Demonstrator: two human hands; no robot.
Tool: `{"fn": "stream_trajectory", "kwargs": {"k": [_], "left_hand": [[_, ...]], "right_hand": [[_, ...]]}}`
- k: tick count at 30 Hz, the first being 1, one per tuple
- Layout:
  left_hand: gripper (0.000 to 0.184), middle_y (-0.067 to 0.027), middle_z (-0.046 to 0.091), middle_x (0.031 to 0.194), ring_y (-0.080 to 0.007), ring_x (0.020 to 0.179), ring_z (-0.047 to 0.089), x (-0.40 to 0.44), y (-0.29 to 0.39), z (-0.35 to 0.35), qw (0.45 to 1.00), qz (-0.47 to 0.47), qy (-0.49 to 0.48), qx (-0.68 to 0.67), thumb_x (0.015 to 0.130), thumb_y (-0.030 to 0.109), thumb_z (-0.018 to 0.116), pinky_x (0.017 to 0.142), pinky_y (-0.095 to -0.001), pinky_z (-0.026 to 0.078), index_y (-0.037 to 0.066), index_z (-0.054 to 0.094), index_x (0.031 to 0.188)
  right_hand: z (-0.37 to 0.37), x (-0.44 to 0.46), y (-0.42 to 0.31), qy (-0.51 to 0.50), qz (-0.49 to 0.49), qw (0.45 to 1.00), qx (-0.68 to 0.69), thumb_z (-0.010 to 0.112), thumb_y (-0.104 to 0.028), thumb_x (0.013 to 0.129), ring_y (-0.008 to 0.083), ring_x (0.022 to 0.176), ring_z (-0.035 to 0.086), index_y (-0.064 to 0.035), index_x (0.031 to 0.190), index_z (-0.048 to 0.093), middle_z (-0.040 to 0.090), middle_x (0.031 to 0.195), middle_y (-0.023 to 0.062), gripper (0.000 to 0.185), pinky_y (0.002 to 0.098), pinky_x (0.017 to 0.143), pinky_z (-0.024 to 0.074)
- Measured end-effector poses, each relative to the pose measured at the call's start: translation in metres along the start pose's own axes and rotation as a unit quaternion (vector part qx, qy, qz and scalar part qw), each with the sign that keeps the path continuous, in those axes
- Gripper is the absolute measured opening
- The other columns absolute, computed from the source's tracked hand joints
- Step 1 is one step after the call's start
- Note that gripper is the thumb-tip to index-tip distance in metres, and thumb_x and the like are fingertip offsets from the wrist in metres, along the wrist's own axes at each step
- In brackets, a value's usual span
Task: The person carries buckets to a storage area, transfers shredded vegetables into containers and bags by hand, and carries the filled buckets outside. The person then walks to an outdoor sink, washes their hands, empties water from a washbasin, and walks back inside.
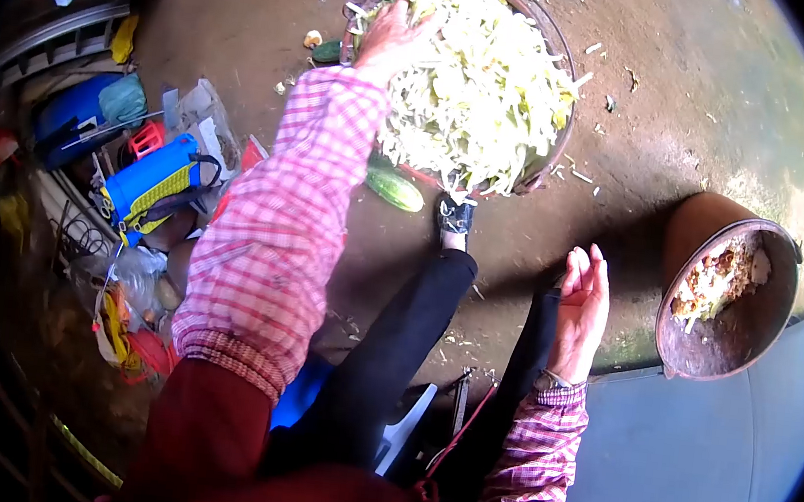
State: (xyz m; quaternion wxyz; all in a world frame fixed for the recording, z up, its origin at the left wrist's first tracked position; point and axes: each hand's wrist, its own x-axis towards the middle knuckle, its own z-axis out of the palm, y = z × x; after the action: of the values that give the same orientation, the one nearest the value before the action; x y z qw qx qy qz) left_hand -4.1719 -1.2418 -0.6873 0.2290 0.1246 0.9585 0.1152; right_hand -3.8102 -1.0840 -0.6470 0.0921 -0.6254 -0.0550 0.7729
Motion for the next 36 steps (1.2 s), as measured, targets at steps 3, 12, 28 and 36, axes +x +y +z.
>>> {"fn": "stream_trajectory", "kwargs": {"k": [3,12,28,36], "left_hand": [[0.056,-0.0127,0.046,0.121,-0.0257,0.111,0.046,-0.034,-0.003,-0.031,0.995,0.058,0.049,-0.062,0.077,0.040,0.058,0.093,-0.0346,0.036,0.003,0.046,0.117],[0.050,-0.0191,0.045,0.120,-0.0309,0.111,0.043,-0.118,-0.071,0.057,0.978,-0.132,0.134,0.088,0.086,0.042,0.038,0.092,-0.0380,0.034,0.006,0.044,0.121],[0.048,-0.0189,0.032,0.132,-0.0331,0.125,0.025,-0.110,0.118,0.048,0.933,0.319,0.056,0.154,0.078,0.020,0.048,0.097,-0.0537,0.023,0.006,0.042,0.123],[0.048,-0.0089,0.036,0.131,-0.0237,0.122,0.030,-0.116,0.078,0.078,0.877,0.302,-0.034,0.372,0.080,0.027,0.043,0.094,-0.0561,0.024,0.007,0.041,0.124]], "right_hand": [[0.004,0.001,-0.001,-0.010,-0.002,1.000,0.002,0.052,-0.018,0.086,0.0181,0.087,0.057,0.0021,0.106,0.050,0.057,0.095,0.0134,0.028,0.0228,0.078,0.0454],[0.009,-0.001,0.005,0.004,-0.001,1.000,-0.009,0.051,-0.018,0.087,0.0164,0.082,0.058,0.0003,0.104,0.051,0.058,0.092,0.0122,0.025,0.0209,0.074,0.0455],[0.009,0.003,-0.004,-0.010,0.012,1.000,0.002,0.049,-0.020,0.088,0.0172,0.080,0.060,-0.0008,0.104,0.053,0.060,0.090,0.0117,0.025,0.0211,0.069,0.0479],[0.008,0.001,-0.015,0.000,0.020,0.999,0.029,0.048,-0.020,0.088,0.0177,0.082,0.060,-0.0003,0.107,0.051,0.060,0.091,0.0124,0.028,0.0220,0.071,0.0481]]}}
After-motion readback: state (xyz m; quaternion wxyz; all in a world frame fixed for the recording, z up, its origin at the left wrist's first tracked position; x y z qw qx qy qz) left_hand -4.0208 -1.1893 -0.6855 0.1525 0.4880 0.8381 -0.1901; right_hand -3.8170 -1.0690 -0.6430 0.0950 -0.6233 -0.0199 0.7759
